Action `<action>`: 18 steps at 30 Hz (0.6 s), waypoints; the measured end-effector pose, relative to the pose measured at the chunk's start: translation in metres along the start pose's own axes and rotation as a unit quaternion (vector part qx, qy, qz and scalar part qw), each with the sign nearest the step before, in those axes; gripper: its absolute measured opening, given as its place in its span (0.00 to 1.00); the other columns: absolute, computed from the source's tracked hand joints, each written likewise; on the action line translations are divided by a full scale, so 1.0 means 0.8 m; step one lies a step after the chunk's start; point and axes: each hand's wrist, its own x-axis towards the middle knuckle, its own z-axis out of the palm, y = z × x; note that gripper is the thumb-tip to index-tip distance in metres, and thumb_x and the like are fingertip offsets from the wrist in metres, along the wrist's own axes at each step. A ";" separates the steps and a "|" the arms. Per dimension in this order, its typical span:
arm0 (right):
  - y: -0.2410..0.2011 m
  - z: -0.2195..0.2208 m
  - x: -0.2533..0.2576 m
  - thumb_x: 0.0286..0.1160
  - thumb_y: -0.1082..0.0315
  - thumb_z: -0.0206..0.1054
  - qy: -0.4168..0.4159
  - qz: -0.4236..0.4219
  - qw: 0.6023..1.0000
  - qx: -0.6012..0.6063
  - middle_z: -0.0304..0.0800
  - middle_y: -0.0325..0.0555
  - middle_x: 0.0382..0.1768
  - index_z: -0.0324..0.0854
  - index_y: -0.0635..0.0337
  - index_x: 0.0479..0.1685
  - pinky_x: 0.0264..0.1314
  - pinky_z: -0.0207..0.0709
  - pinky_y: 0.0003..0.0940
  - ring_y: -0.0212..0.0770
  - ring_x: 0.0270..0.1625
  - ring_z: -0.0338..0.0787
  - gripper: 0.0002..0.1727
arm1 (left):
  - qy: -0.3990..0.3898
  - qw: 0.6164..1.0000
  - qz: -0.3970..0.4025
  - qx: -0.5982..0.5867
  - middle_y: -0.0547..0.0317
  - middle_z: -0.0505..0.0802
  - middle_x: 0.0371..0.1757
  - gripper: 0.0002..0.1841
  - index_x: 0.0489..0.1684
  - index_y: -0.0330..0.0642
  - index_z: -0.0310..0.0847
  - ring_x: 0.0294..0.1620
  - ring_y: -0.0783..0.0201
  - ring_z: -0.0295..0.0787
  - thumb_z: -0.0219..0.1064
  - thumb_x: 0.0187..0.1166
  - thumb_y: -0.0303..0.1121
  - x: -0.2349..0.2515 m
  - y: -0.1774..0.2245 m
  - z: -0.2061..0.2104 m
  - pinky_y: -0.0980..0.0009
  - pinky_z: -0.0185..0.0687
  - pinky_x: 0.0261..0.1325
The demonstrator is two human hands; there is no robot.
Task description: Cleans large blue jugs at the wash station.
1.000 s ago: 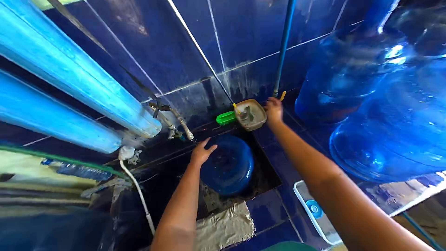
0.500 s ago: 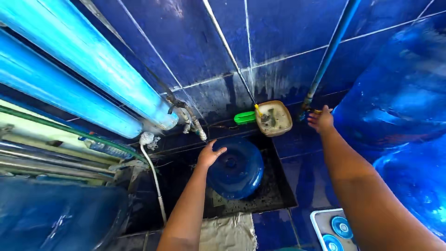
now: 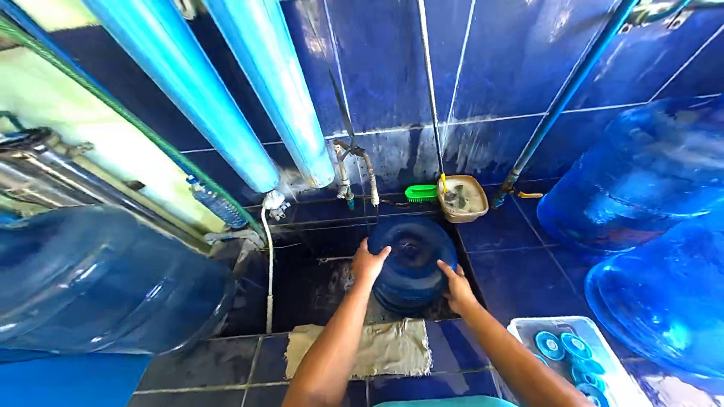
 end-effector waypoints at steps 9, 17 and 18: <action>-0.173 -0.019 -0.099 0.88 0.41 0.53 -0.027 -0.036 0.997 -0.056 0.86 0.56 0.61 0.70 0.55 0.78 0.56 0.85 0.55 0.52 0.58 0.89 0.32 | -0.096 0.974 0.174 -0.107 0.40 0.84 0.75 0.36 0.88 0.49 0.65 0.72 0.44 0.83 0.65 0.83 0.55 -0.100 0.134 -0.156 0.40 0.77 0.73; -0.222 -0.010 -0.139 0.83 0.29 0.47 -0.081 -0.055 0.990 -0.106 0.86 0.49 0.58 0.70 0.49 0.76 0.55 0.86 0.48 0.46 0.57 0.89 0.37 | -0.152 0.936 0.280 -0.152 0.42 0.83 0.75 0.34 0.89 0.49 0.64 0.70 0.54 0.86 0.66 0.84 0.49 -0.168 0.157 -0.247 0.53 0.80 0.73; -0.222 -0.009 -0.139 0.82 0.28 0.47 -0.094 -0.062 0.987 -0.110 0.87 0.48 0.58 0.70 0.49 0.75 0.56 0.86 0.46 0.45 0.56 0.89 0.38 | -0.152 0.933 0.283 -0.162 0.42 0.83 0.76 0.34 0.89 0.48 0.64 0.70 0.55 0.86 0.66 0.85 0.48 -0.171 0.154 -0.252 0.55 0.80 0.73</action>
